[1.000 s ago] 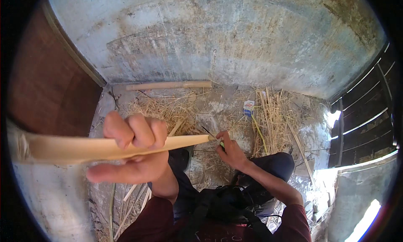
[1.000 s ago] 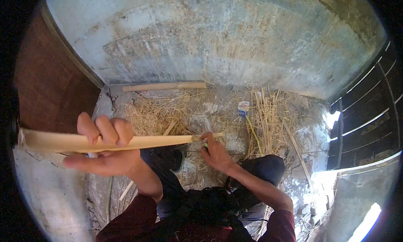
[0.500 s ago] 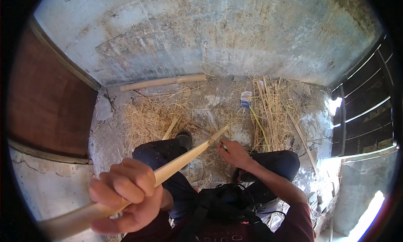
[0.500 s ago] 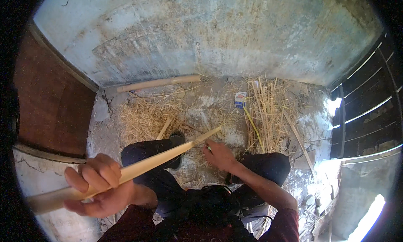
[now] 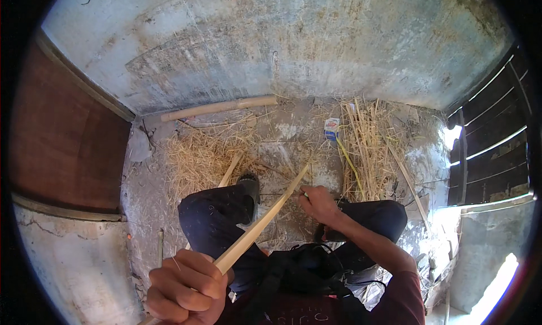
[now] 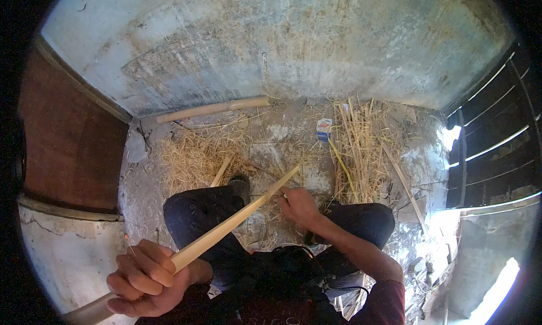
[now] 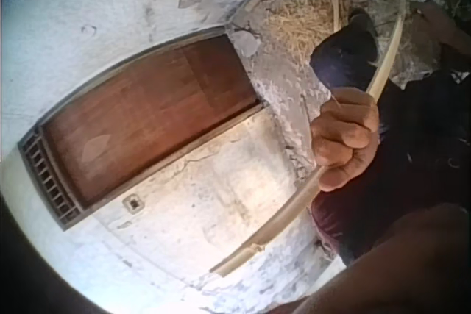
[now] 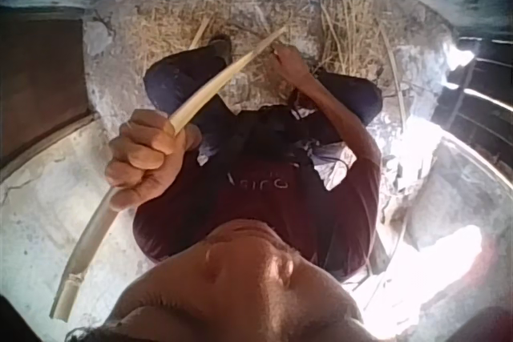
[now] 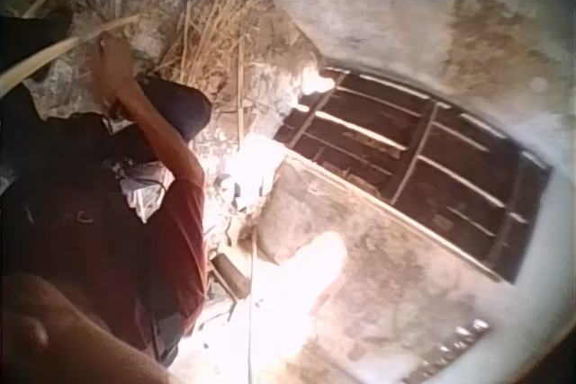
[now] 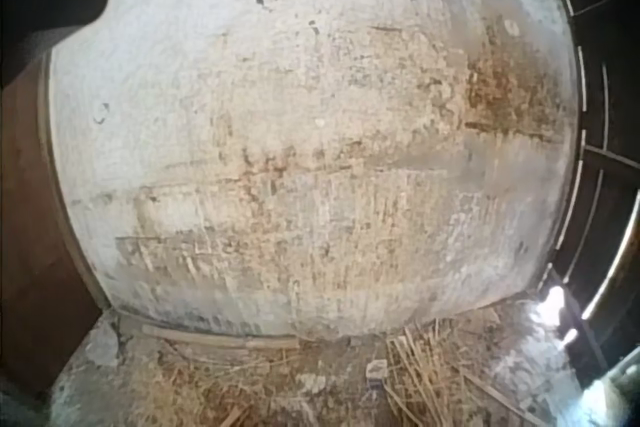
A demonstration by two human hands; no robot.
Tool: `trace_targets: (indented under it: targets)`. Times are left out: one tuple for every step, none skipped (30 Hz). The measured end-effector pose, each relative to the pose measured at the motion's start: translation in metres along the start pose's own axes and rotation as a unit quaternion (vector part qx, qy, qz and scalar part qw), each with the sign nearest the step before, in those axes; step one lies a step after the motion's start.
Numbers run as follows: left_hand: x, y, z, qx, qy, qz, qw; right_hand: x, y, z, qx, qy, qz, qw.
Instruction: The person sits on a floor and uses a knife to shave thin strips from a length of bamboo, repeatedly running the blade along the wood to remove shavings and smooth the surface.
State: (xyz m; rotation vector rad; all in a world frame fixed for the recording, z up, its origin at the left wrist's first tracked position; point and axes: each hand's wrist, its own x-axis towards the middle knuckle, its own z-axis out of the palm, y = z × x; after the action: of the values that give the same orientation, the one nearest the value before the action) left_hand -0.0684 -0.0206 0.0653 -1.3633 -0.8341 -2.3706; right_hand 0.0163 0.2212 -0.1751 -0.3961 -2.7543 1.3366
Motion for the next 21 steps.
trace_targets:
  targets:
    - [0.003, 0.003, 0.003, 0.001, -0.004, -0.006, 1.000, -0.001, 0.002, 0.004, -0.023, -0.005, -0.002, 1.000]
    - [0.007, 0.006, 0.011, -0.013, -0.015, -0.019, 1.000, -0.001, 0.008, 0.011, -0.047, -0.009, -0.003, 0.999]
    - [0.011, 0.007, 0.018, -0.027, -0.025, -0.032, 0.999, 0.000, 0.013, 0.018, -0.070, -0.014, -0.005, 0.997]
    - [0.010, 0.009, 0.018, -0.028, -0.032, -0.030, 0.999, 0.002, 0.021, 0.025, -0.067, -0.024, -0.002, 0.997]
    - [0.009, 0.008, 0.017, -0.034, -0.038, -0.030, 0.998, 0.004, 0.030, 0.028, -0.064, -0.032, 0.005, 0.997]
    - [0.008, 0.007, 0.017, -0.039, -0.045, -0.029, 0.998, 0.004, 0.038, 0.031, -0.061, -0.041, 0.012, 0.997]
    - [0.008, 0.006, 0.016, -0.037, -0.042, -0.032, 0.998, 0.006, 0.039, 0.030, -0.062, -0.041, 0.017, 0.997]
    - [0.008, 0.006, 0.016, -0.036, -0.039, -0.035, 0.998, 0.008, 0.041, 0.028, -0.062, -0.042, 0.022, 0.997]
    - [0.008, 0.006, 0.016, -0.033, -0.037, -0.037, 0.998, 0.010, 0.042, 0.027, -0.063, -0.043, 0.027, 0.997]
    - [0.008, 0.005, 0.017, -0.029, -0.030, -0.035, 0.998, 0.010, 0.048, 0.027, -0.048, -0.056, 0.024, 0.997]
    - [0.008, 0.004, 0.018, -0.025, -0.024, -0.033, 0.999, 0.011, 0.055, 0.027, -0.032, -0.069, 0.021, 0.997]
    - [0.008, 0.004, 0.019, -0.021, -0.018, -0.031, 0.999, 0.011, 0.060, 0.028, -0.017, -0.081, 0.018, 0.996]
    - [0.010, 0.005, 0.018, -0.023, -0.027, -0.034, 0.999, 0.011, 0.060, 0.030, -0.016, -0.053, 0.021, 0.998]
    - [0.012, 0.008, 0.016, -0.024, -0.036, -0.038, 0.998, 0.010, 0.061, 0.032, -0.015, -0.024, 0.025, 0.999]
    - [0.014, 0.011, 0.014, -0.027, -0.046, -0.042, 0.998, 0.010, 0.061, 0.034, -0.015, 0.005, 0.029, 0.999]
    - [0.014, 0.019, 0.009, -0.029, -0.045, -0.036, 0.998, 0.011, 0.049, 0.030, 0.005, -0.017, 0.053, 0.998]
    - [0.013, 0.029, 0.004, -0.032, -0.043, -0.030, 0.998, 0.014, 0.027, 0.016, 0.023, -0.040, 0.078, 0.996]
    - [0.013, 0.035, 0.003, -0.039, -0.043, -0.024, 0.998, 0.014, 0.014, 0.007, 0.040, -0.058, 0.105, 0.992]
    - [0.014, 0.035, 0.005, -0.037, -0.048, -0.027, 0.998, 0.012, 0.017, 0.011, 0.029, -0.067, 0.050, 0.996]
    - [0.015, 0.035, 0.008, -0.034, -0.053, -0.029, 0.998, 0.011, 0.023, 0.018, 0.017, -0.077, -0.005, 0.997]
    - [0.016, 0.036, 0.011, -0.031, -0.058, -0.031, 0.997, 0.009, 0.029, 0.024, 0.005, -0.086, -0.060, 0.994]
